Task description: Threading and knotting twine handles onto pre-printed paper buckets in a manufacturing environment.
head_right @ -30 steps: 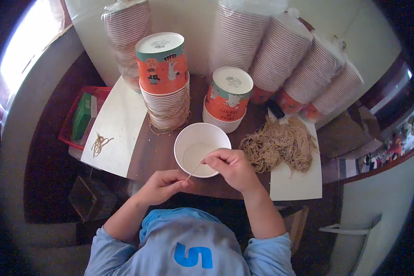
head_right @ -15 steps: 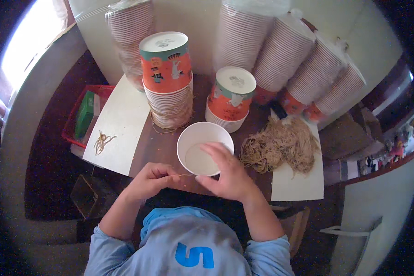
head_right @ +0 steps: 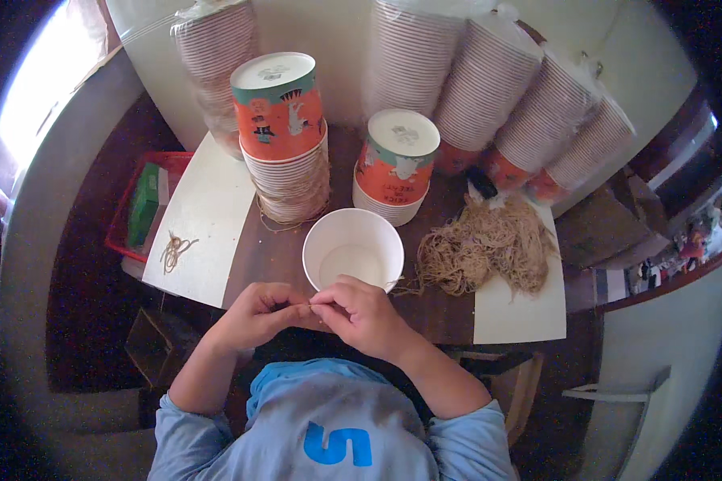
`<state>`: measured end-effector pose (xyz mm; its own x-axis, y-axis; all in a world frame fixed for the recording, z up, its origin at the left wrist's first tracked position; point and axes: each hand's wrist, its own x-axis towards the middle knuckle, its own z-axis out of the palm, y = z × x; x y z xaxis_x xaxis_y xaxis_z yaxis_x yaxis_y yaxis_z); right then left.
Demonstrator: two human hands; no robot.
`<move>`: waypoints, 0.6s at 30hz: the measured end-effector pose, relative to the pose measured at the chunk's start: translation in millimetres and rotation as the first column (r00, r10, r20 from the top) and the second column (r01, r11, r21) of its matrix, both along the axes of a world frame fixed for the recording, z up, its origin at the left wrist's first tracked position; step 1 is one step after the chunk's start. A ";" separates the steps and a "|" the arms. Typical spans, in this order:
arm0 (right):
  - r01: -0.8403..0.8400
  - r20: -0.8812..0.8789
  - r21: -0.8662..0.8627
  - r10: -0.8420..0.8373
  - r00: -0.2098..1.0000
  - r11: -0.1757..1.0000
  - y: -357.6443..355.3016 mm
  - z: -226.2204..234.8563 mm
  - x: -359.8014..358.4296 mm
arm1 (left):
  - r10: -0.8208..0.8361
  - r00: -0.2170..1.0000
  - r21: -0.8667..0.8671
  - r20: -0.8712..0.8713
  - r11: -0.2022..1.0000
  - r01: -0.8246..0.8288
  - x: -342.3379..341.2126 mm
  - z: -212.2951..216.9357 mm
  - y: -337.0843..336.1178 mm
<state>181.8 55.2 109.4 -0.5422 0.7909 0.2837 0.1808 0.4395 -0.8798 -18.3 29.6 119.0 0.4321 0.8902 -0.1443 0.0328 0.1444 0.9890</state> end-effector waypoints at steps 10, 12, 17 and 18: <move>0.104 -0.059 0.200 -0.094 0.994 0.974 -1.0 -6.7 4.7 | 0.026 0.999 -0.121 0.034 0.992 -0.022 0.5 -12.4 0.8; 0.105 -0.052 0.217 -0.096 0.994 0.971 -2.3 -6.8 5.0 | 0.057 0.998 -0.140 0.038 0.989 -0.052 5.0 -12.4 0.2; 0.103 -0.030 0.272 -0.099 0.995 0.957 -4.6 -6.4 5.9 | 0.027 0.997 -0.177 0.066 0.984 -0.015 7.2 -16.2 1.7; 0.089 -0.019 0.283 -0.087 0.996 0.955 -4.7 -7.0 6.4 | 0.010 0.997 -0.184 0.081 0.983 0.005 7.2 -17.2 2.0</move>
